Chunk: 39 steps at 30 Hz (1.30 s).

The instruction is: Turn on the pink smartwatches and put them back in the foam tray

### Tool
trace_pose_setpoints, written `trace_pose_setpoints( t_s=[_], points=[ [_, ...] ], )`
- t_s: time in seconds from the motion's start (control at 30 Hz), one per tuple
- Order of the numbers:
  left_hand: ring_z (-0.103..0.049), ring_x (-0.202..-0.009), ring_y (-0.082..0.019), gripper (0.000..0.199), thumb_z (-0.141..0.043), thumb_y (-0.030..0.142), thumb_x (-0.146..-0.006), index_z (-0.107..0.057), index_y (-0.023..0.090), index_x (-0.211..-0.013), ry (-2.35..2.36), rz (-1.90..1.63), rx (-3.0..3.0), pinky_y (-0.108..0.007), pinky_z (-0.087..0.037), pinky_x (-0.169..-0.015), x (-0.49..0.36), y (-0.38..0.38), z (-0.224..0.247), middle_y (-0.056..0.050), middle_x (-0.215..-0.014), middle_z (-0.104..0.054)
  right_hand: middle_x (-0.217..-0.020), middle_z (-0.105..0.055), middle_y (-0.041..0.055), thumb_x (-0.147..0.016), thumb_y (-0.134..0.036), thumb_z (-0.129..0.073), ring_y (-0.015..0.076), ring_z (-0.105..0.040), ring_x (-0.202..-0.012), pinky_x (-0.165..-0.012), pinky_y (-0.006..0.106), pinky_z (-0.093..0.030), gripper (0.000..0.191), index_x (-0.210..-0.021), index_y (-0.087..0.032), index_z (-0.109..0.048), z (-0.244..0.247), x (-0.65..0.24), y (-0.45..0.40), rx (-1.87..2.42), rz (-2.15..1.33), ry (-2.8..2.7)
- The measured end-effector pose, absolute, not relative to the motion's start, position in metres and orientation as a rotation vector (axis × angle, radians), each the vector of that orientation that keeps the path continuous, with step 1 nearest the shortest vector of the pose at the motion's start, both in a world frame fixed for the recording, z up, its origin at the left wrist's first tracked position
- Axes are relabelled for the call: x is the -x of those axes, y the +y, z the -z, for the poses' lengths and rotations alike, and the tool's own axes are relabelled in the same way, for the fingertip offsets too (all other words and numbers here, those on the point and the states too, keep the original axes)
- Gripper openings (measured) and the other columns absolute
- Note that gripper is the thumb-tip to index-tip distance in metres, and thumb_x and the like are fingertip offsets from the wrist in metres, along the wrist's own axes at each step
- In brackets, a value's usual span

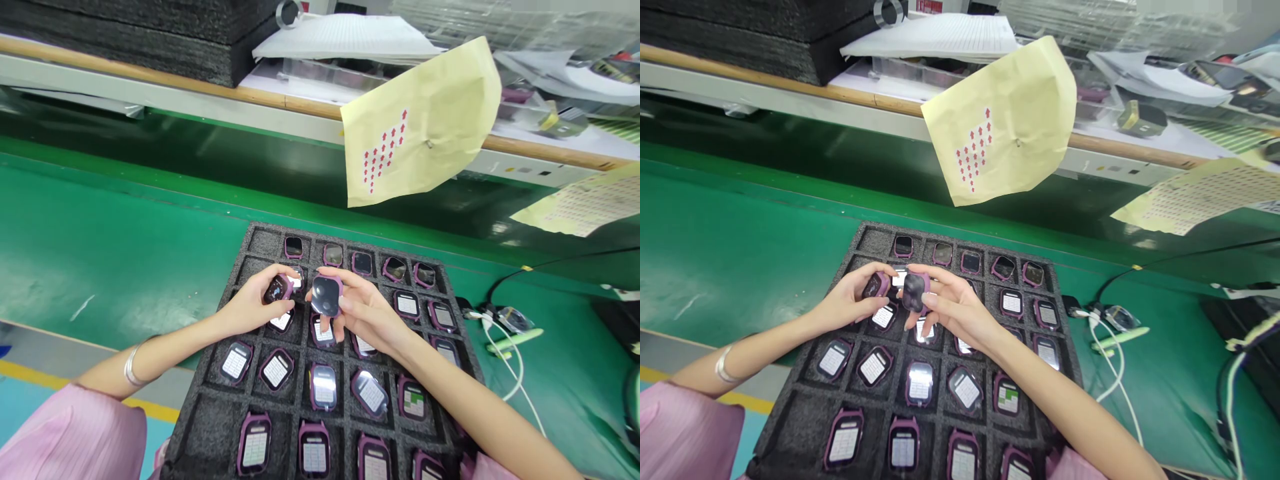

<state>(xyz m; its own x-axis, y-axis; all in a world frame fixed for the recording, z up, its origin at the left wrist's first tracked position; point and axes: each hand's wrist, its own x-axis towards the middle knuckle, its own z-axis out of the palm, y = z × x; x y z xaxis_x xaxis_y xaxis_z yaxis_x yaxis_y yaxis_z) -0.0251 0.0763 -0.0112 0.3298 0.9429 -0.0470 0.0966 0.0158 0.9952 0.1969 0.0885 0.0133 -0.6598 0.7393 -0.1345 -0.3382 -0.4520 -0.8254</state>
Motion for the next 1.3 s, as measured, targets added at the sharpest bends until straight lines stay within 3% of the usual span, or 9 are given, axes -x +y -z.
trace_pose_setpoints(
  t_s=[0.37, 0.6, 1.3],
  points=[
    [-0.051, -0.072, -0.014, 0.028, -0.059, 0.013, -0.073, -0.057, 0.017, -0.100, 1.017, -0.851, -1.470, -0.026, -0.042, -0.068, 0.0252, 0.0772, 0.0086, 0.000, -0.081, -0.056, -0.094, -0.069, 0.0052, -0.082, -0.021, -0.075, 0.0169, -0.071, -0.061, -0.051, 0.025, -0.061, 0.034, -0.115, -0.022, -0.065, -0.0128, -0.1989, 0.0885, 0.642, -2.142, -1.116],
    [-0.041, -0.056, -0.009, 0.026, -0.055, 0.014, -0.075, -0.052, 0.018, -0.101, 1.039, -0.800, -1.440, -0.024, -0.036, -0.059, 0.0276, 0.0791, 0.0125, 0.005, -0.073, -0.047, -0.092, -0.069, 0.0065, -0.084, -0.019, -0.071, 0.0180, -0.072, -0.062, -0.052, 0.025, -0.061, 0.033, -0.117, -0.019, -0.065, -0.0118, -0.1984, 0.0891, 0.635, -2.104, -1.147],
    [-0.043, -0.060, -0.009, 0.026, -0.058, 0.012, -0.075, -0.054, 0.018, -0.101, 0.994, -0.922, -1.446, -0.023, -0.036, -0.058, 0.0336, 0.0787, 0.0079, 0.003, -0.078, -0.048, -0.085, -0.069, 0.0048, -0.083, -0.017, -0.073, 0.0174, -0.072, -0.060, -0.051, 0.023, -0.059, 0.033, -0.115, -0.019, -0.068, -0.0203, -0.1984, 0.0872, 0.724, -2.008, -1.180]
  ],
)
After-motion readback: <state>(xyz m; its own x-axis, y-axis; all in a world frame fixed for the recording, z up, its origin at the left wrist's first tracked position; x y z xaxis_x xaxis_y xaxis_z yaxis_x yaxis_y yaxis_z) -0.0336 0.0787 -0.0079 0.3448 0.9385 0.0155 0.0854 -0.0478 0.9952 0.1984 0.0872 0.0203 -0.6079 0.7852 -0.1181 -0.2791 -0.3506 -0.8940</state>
